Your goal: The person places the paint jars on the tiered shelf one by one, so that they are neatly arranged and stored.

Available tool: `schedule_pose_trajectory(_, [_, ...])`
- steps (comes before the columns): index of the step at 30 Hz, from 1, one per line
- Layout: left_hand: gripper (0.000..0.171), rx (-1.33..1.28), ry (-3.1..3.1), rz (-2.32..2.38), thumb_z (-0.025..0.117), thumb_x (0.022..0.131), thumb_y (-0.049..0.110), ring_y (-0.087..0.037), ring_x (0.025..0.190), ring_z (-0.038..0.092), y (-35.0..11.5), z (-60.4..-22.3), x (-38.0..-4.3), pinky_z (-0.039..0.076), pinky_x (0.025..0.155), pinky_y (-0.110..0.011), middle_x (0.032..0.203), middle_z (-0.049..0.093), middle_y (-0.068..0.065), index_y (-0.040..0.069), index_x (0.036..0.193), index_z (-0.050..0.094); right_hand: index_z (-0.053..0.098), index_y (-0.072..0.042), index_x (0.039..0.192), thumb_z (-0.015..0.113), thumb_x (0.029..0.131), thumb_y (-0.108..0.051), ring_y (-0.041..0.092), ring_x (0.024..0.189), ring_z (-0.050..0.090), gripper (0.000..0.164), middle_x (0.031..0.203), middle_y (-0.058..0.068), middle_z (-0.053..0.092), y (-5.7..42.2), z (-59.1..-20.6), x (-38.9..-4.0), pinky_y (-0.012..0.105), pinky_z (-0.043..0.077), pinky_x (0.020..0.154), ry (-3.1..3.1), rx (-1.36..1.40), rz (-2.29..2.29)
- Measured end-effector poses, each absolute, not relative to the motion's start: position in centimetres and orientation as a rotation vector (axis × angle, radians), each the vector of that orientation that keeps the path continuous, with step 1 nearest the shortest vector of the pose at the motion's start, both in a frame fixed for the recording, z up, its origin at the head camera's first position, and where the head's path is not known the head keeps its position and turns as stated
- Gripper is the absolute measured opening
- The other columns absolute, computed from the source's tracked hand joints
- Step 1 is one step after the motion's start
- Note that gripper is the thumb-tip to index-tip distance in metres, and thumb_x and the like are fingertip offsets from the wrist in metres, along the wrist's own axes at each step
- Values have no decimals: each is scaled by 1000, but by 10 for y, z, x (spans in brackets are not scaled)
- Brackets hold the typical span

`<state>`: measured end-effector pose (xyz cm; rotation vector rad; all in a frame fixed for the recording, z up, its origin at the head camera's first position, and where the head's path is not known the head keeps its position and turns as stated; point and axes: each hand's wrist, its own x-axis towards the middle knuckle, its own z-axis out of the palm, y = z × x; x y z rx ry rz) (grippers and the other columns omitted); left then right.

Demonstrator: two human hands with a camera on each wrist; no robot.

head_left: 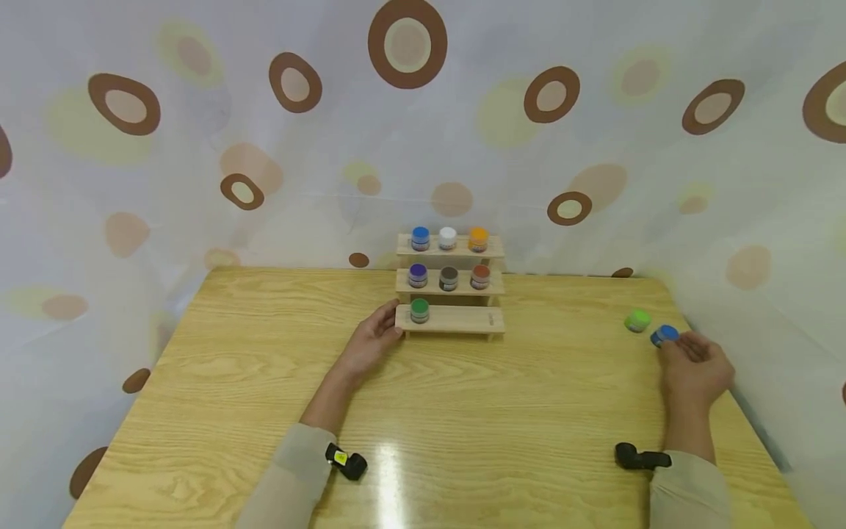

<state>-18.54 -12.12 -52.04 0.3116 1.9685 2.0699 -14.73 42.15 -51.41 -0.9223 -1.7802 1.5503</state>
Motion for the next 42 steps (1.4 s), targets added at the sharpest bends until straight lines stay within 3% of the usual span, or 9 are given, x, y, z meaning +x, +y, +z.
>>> schedule_pose_trajectory(11, [64, 297, 1963, 2063, 50, 111, 2, -36, 152, 39, -118, -520, -185, 38, 123, -42, 166, 35, -22, -1, 167, 20, 69, -3, 136, 81, 88, -3, -3, 87, 63, 49, 103, -13, 68, 423, -512, -145, 4, 50, 76, -1884, -865, 1566])
schedule_pose_trajectory(18, [64, 292, 1978, 2048, 51, 110, 2, -35, 151, 40, -118, -520, -185, 37, 123, -44, 165, 38, -22, 0, 167, 21, 69, -3, 134, 83, 88, -5, -5, 80, 63, 48, 97, -14, 65, 419, -513, -145, 4, 51, 71, -1939, -853, 1564])
schedule_pose_trajectory(29, [64, 282, 1992, 2037, 51, 110, 2, -35, 151, 41, -119, -521, -184, 38, 123, -44, 165, 39, -21, 1, 167, 22, 69, -3, 136, 83, 90, -10, -8, 82, 63, 48, 104, -13, 67, 415, -519, -149, 5, 51, 77, -2099, -786, 1441])
schedule_pose_trajectory(33, [65, 307, 2001, 2030, 51, 111, 3, -36, 151, 40, -121, -521, -185, 37, 124, -46, 166, 37, -21, 0, 167, 20, 70, -2, 135, 84, 90, -10, -10, 83, 63, 48, 109, -6, 70, 407, -518, -152, 6, 52, 77, -2138, -733, 1417])
schedule_pose_trajectory(42, [64, 312, 1998, 2029, 51, 111, 3, -36, 151, 40, -121, -518, -186, 39, 122, -42, 166, 37, -22, 0, 167, 21, 70, -2, 134, 85, 89, -9, -13, 80, 63, 47, 106, -11, 72, 392, -515, -158, 5, 53, 76, -2186, -709, 1469])
